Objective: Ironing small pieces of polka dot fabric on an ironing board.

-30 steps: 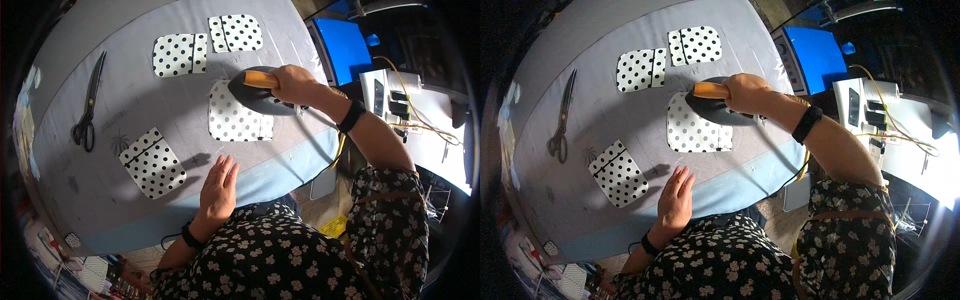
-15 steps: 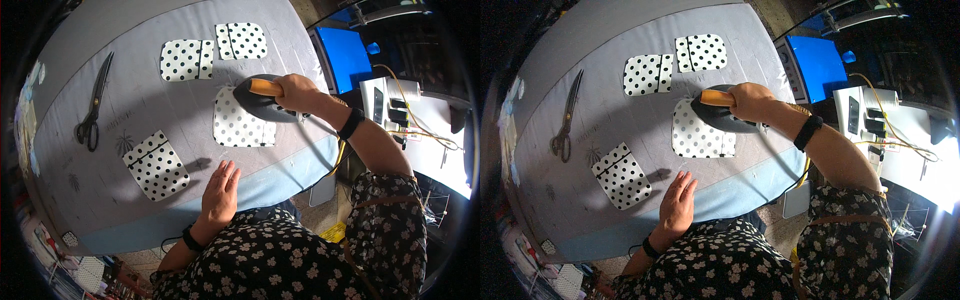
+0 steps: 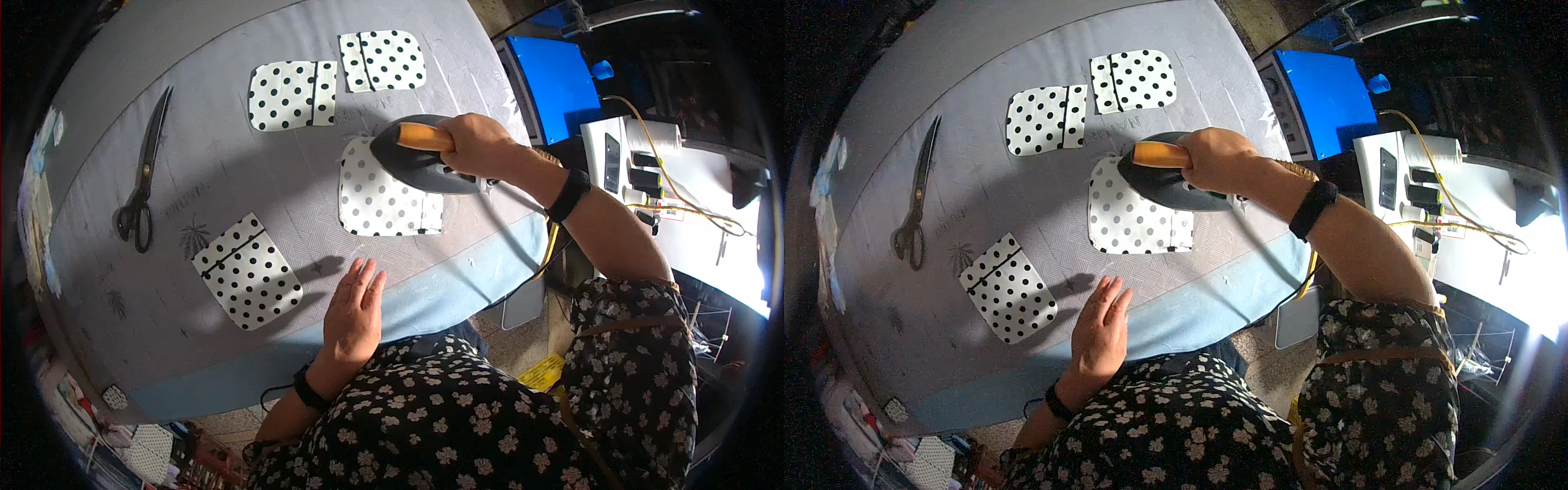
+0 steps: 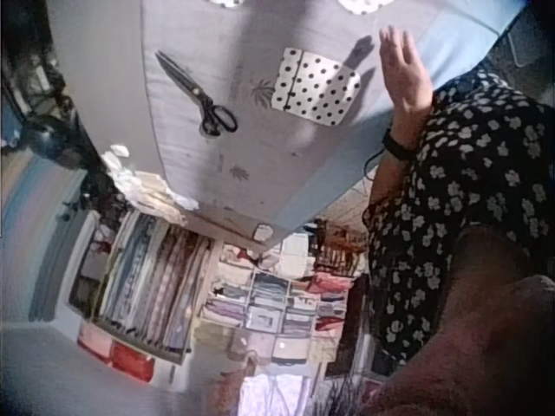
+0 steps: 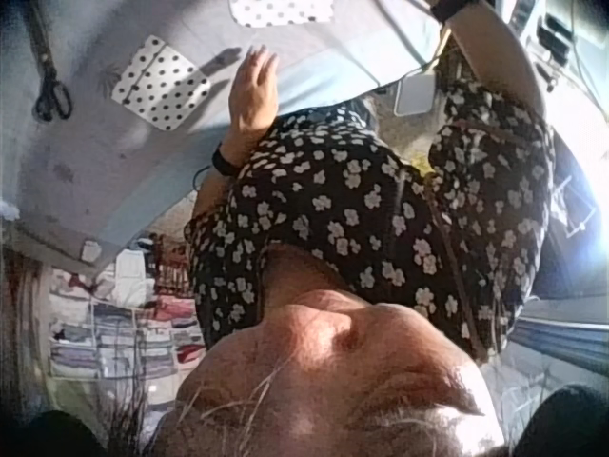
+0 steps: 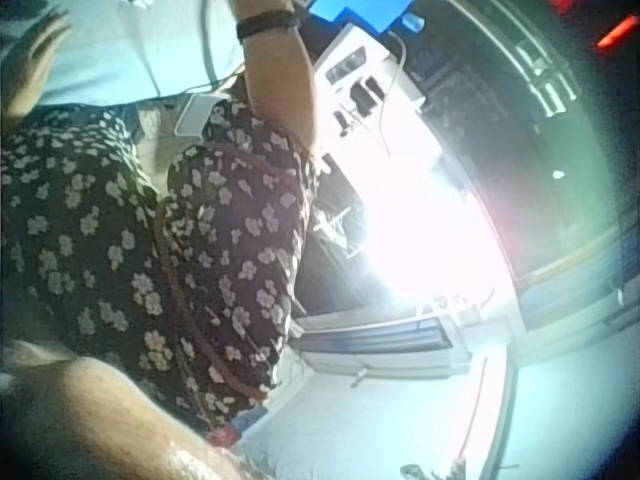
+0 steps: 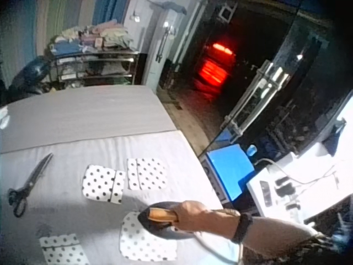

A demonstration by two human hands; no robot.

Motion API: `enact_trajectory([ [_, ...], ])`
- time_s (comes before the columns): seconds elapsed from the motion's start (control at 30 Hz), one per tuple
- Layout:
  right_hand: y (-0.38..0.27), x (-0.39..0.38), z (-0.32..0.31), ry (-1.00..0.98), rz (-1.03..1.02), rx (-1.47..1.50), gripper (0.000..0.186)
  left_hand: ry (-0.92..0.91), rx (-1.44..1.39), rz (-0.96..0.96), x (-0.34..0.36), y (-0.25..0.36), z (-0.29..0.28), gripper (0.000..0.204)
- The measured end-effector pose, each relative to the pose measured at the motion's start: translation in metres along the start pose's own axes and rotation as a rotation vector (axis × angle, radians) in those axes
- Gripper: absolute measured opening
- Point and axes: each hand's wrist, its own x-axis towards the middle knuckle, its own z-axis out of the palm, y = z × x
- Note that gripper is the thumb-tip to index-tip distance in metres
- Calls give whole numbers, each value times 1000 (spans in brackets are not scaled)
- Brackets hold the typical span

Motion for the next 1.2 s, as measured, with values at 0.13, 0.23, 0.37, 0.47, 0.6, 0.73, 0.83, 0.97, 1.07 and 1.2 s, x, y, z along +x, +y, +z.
enact_trajectory([
  [0.13,-2,-1,-2,-5,10,21,24,-6,-18,-6,2,2,0,37],
  [0.23,-2,-1,-2,-16,10,25,25,-8,-12,13,7,4,2,36],
  [0.37,-3,-2,-3,-7,-11,10,22,26,-43,78,20,12,7,33],
  [0.47,-1,-1,-2,-10,-17,1,21,32,-16,108,27,16,6,32],
  [0.6,1,0,0,-7,-20,42,21,23,-20,111,28,15,9,33],
  [0.73,-4,-2,-1,-7,17,37,22,24,-14,151,33,14,15,34],
  [0.83,-14,-6,-6,-85,126,133,24,21,-15,187,39,18,19,36],
  [0.97,-13,-6,-3,-63,99,79,25,7,-5,238,46,22,28,38],
  [1.07,-13,-8,1,-25,112,90,26,-23,-18,249,48,25,30,40],
  [1.2,-15,-8,3,-9,155,134,27,-6,6,238,43,21,31,39],
])
